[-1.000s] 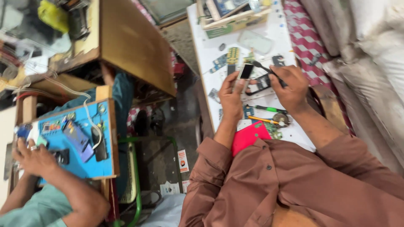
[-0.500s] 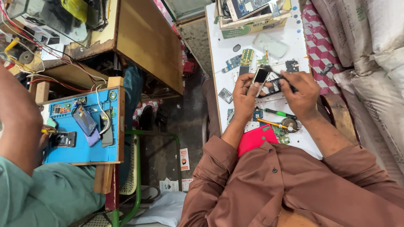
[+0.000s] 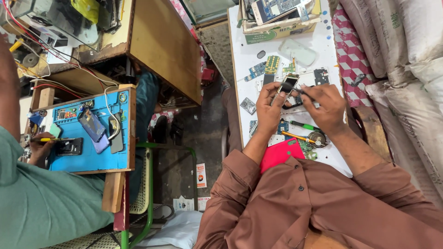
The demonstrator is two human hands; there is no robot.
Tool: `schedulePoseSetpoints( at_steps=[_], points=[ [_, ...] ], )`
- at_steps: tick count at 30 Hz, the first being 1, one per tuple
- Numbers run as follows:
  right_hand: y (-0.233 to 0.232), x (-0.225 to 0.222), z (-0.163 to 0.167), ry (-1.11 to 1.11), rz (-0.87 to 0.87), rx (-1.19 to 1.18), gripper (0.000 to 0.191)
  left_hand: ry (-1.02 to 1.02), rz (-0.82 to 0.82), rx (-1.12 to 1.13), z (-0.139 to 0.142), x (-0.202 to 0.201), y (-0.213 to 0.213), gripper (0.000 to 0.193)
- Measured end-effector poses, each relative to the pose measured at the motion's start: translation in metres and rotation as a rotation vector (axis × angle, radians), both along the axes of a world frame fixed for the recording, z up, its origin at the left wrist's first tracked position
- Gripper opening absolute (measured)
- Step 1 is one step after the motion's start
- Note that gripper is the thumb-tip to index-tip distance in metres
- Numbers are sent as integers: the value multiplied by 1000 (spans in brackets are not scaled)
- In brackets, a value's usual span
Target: The person repairs a mobile phone at a cluttered workbench. They hold the phone in one hand and use a pry tool to work around the screen and casing, then use a screwdriver on the device, manipulating small components on the bench.
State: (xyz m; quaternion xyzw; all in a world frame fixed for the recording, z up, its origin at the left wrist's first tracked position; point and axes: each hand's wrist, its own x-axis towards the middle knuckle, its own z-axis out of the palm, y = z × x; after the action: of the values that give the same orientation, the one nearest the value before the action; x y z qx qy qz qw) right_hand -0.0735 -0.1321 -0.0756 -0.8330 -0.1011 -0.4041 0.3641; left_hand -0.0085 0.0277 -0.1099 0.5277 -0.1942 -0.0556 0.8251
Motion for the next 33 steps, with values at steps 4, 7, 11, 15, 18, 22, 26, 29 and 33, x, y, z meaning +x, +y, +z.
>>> schedulePoseSetpoints(
  at_steps=[4, 7, 11, 15, 18, 22, 26, 29, 33],
  points=[
    [-1, 0, -2, 46, -20, 113, 29, -10, -10, 5, 2, -1, 1, 25],
    [-1, -1, -2, 48, -18, 49, 29, 27, 20, 16, 2, 0, 1, 26],
    [1, -2, -1, 55, -21, 22, 31, 55, 53, -36, -1, 2, 1, 30],
    [2, 0, -1, 38, -3, 1, 31, 80, 57, -37, -2, 3, 2, 32],
    [2, -2, -1, 64, -21, 37, 30, 97, 37, -16, 0, 2, 3, 34],
    [3, -1, -1, 36, -3, -14, 30, 94, -15, -58, 5, 1, 4, 35],
    [4, 0, 0, 19, -9, -50, 31, 123, -115, -189, 13, 3, 8, 38],
    [4, 0, 1, 33, -7, -67, 31, 199, -180, -317, 19, 4, 10, 38],
    [5, 1, 2, 21, 22, -83, 30, 167, -249, -440, 25, 4, 12, 44]
  ],
)
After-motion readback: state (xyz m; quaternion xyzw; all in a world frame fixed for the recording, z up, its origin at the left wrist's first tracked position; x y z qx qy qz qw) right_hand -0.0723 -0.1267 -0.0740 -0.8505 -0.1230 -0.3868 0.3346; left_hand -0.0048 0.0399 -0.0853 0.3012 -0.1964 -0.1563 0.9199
